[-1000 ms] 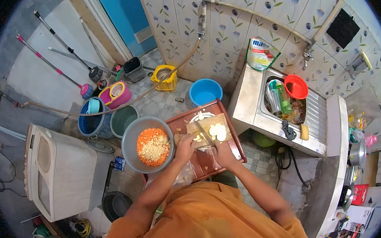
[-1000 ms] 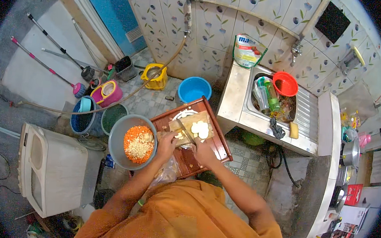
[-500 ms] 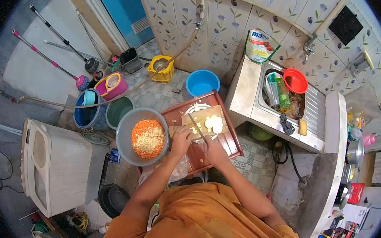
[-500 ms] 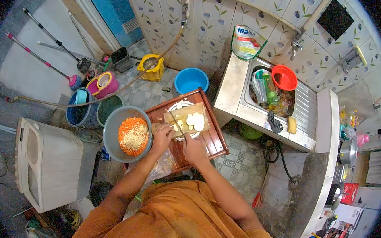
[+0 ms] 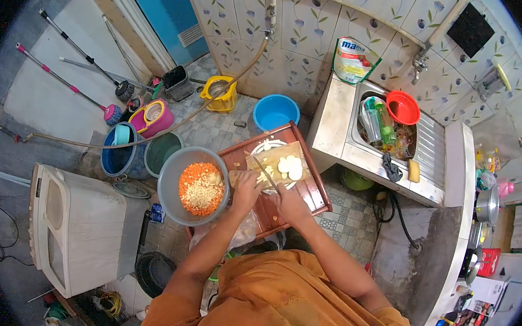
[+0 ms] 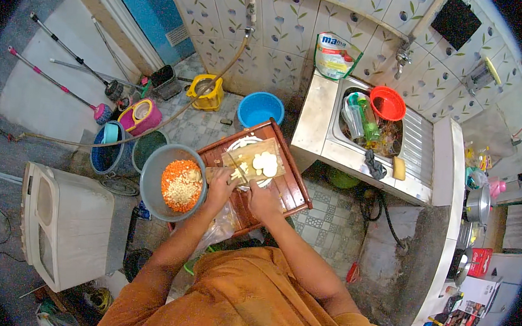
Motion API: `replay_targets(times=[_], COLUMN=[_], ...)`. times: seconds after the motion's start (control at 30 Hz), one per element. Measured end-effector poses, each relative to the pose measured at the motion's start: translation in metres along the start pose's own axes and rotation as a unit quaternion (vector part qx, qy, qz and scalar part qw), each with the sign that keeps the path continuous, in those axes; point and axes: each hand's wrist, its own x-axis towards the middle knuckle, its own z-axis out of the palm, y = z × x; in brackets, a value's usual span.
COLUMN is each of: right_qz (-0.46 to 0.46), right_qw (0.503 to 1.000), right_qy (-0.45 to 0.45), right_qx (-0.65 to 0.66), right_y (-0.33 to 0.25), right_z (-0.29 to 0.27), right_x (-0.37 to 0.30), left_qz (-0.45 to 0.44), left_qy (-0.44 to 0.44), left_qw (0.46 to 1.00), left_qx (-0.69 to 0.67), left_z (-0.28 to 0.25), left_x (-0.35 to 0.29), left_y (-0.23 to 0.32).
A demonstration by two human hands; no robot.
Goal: Chopping peeled potatoes into small pieces on a wooden board.
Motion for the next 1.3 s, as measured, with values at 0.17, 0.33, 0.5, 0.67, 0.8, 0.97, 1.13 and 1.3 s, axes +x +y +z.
replay_targets(times=[0.17, 0.33, 0.5, 0.67, 0.8, 0.97, 1.13, 1.3], right_qz=[0.016, 0.026, 0.059, 0.044, 0.053, 0.092, 0.034, 0.044], right_qw=[1.000, 0.998, 0.993, 0.992, 0.992, 0.992, 0.998, 0.996], right_qy=[-0.007, -0.041, -0.072, -0.076, -0.088, -0.084, -0.039, -0.031], right_qx=[-0.012, -0.035, -0.073, -0.089, -0.080, -0.035, -0.045, -0.073], right_y=[-0.012, -0.010, -0.010, -0.008, -0.012, -0.016, 0.000, 0.006], right_z=[-0.004, -0.002, 0.006, 0.009, 0.005, 0.008, 0.024, 0.035], right_x=[-0.005, -0.004, -0.001, 0.000, -0.003, -0.006, -0.011, -0.008], left_qz=[-0.020, 0.009, 0.010, 0.000, -0.009, -0.008, -0.015, 0.001], left_qy=[-0.008, -0.003, 0.008, 0.037, 0.025, 0.031, 0.024, 0.033], left_qw=[1.000, 1.000, 1.000, 0.999, 1.000, 0.999, 0.999, 0.999], left_qx=[0.008, 0.007, 0.001, -0.015, -0.009, -0.004, -0.024, -0.018], left_z=[0.003, 0.001, 0.003, 0.004, 0.002, 0.001, 0.000, 0.002], left_x=[-0.001, 0.003, 0.000, -0.005, -0.002, 0.000, 0.000, 0.000], left_y=[-0.008, -0.005, -0.010, -0.008, -0.004, -0.004, -0.006, -0.007])
